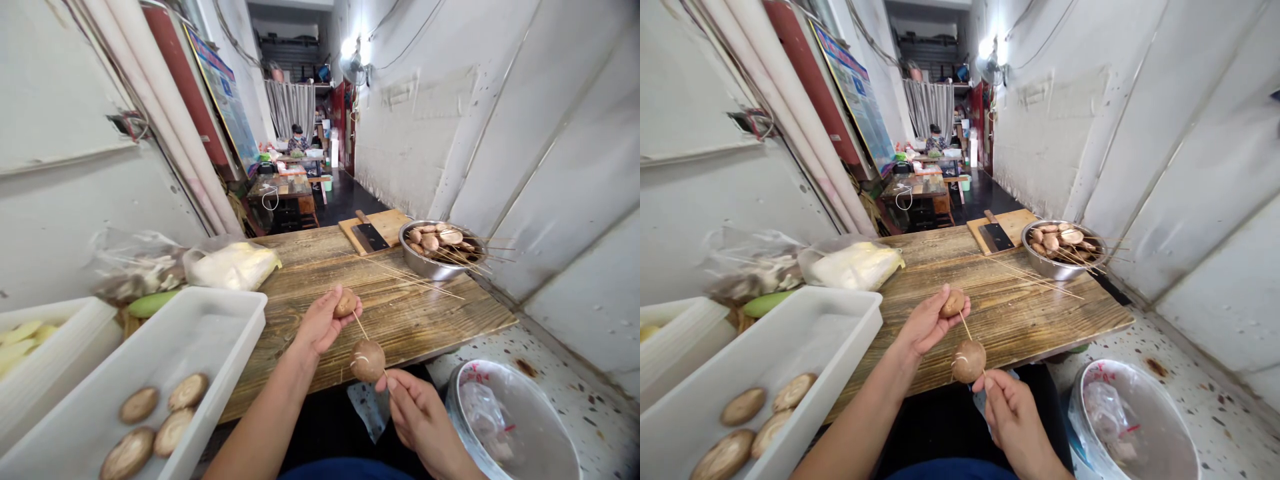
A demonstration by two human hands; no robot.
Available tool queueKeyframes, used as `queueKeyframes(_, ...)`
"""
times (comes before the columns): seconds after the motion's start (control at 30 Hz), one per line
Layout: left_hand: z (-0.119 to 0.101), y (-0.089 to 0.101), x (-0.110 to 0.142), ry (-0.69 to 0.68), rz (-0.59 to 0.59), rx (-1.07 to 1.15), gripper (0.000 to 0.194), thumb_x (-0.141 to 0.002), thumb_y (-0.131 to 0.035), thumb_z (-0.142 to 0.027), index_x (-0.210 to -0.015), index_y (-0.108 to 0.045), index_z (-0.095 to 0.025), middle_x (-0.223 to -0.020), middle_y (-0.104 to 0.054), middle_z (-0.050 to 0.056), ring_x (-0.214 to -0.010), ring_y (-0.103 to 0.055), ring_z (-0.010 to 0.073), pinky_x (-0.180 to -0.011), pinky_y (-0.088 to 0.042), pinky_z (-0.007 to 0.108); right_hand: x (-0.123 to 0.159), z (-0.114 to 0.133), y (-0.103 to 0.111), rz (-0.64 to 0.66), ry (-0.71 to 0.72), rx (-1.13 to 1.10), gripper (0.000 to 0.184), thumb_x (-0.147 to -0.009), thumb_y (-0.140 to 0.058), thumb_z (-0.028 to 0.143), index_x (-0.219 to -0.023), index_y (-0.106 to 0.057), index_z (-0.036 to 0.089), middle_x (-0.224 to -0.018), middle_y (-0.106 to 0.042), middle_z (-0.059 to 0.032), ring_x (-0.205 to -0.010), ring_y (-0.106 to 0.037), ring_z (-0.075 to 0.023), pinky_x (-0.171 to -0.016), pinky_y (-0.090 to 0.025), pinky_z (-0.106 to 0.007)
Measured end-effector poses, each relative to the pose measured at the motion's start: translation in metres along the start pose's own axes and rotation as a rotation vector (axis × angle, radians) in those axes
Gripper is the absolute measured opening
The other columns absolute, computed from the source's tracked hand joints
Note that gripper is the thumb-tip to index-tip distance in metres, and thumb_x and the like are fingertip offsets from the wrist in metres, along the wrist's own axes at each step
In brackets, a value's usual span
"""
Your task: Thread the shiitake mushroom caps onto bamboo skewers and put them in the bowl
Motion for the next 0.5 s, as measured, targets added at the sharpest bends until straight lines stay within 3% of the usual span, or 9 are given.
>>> queueKeyframes(0.5, 0.011, 0.0, 0.004, 0.007, 0.076, -0.122, 0.027, -0.079, -0.062, -0.038, -0.084, -0.064, -0.012, -0.082, -0.067, 0.008, -0.075, -0.063, 0.0149, -0.072, -0.052, 0.027, 0.001, -0.006, 0.0, -0.002, 0.005, -0.038, 0.039, -0.086, -0.05, 0.057, -0.086, -0.049, 0.018, -0.042, -0.021, 0.0151, -0.034, -0.009, -0.0022, -0.032, -0.007, -0.017)
Point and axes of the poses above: each hand's wrist, its own x-axis away from the middle knuckle, its own y-axis out of the back of the hand, z = x × y, the point moved 1 cm from there along -x, towards the middle knuckle
